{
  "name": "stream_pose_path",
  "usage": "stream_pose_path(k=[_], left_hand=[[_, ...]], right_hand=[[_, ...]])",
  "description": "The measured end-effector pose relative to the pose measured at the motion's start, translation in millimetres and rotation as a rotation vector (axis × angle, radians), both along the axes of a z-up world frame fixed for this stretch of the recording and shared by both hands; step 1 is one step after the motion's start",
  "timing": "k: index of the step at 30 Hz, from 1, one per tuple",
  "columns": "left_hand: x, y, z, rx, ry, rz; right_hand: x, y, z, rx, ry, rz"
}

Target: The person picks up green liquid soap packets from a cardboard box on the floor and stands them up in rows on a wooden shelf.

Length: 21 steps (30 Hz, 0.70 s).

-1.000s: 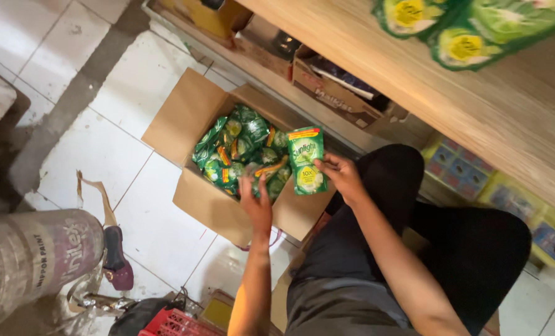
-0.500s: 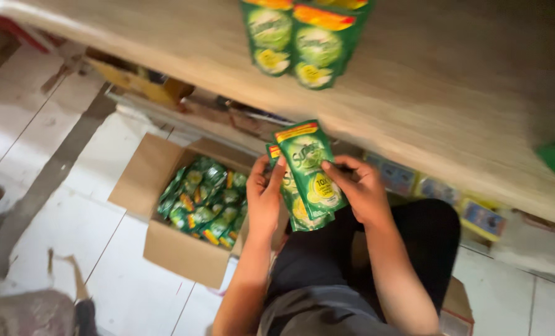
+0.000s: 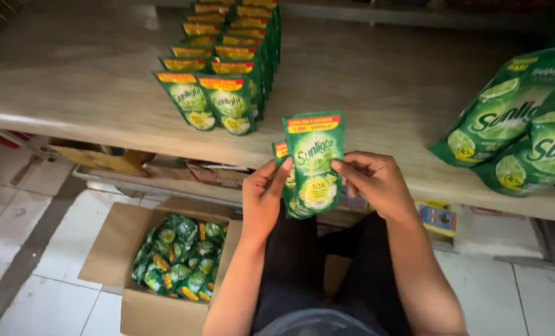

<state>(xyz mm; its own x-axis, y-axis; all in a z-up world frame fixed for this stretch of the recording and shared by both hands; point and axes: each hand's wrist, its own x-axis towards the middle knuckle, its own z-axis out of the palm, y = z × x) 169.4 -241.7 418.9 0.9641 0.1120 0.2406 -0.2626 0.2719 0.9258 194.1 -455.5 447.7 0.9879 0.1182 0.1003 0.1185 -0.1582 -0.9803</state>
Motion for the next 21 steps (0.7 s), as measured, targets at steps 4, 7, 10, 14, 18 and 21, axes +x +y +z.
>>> stream_pose_path(k=[4,7,10,14,18,21], left_hand=[[12,8,6,0.022,-0.065,0.077],[22,21,6,-0.044,-0.044,0.116],[32,32,2,-0.034,-0.035,0.128],[41,40,-10,-0.062,-0.010,0.127],[40,49,-29,0.004,0.054,0.130],[46,55,-42,-0.068,0.087,0.102]], right_hand=[[15,-4,15,0.071,-0.132,0.014],[41,4,17,0.062,-0.248,-0.078],[83,14,8,0.128,-0.372,-0.067],[148,29,-15,0.125,-0.326,-0.088],[175,41,-33,0.056,-0.323,-0.077],[172,42,-31,-0.026,-0.266,-0.135]])
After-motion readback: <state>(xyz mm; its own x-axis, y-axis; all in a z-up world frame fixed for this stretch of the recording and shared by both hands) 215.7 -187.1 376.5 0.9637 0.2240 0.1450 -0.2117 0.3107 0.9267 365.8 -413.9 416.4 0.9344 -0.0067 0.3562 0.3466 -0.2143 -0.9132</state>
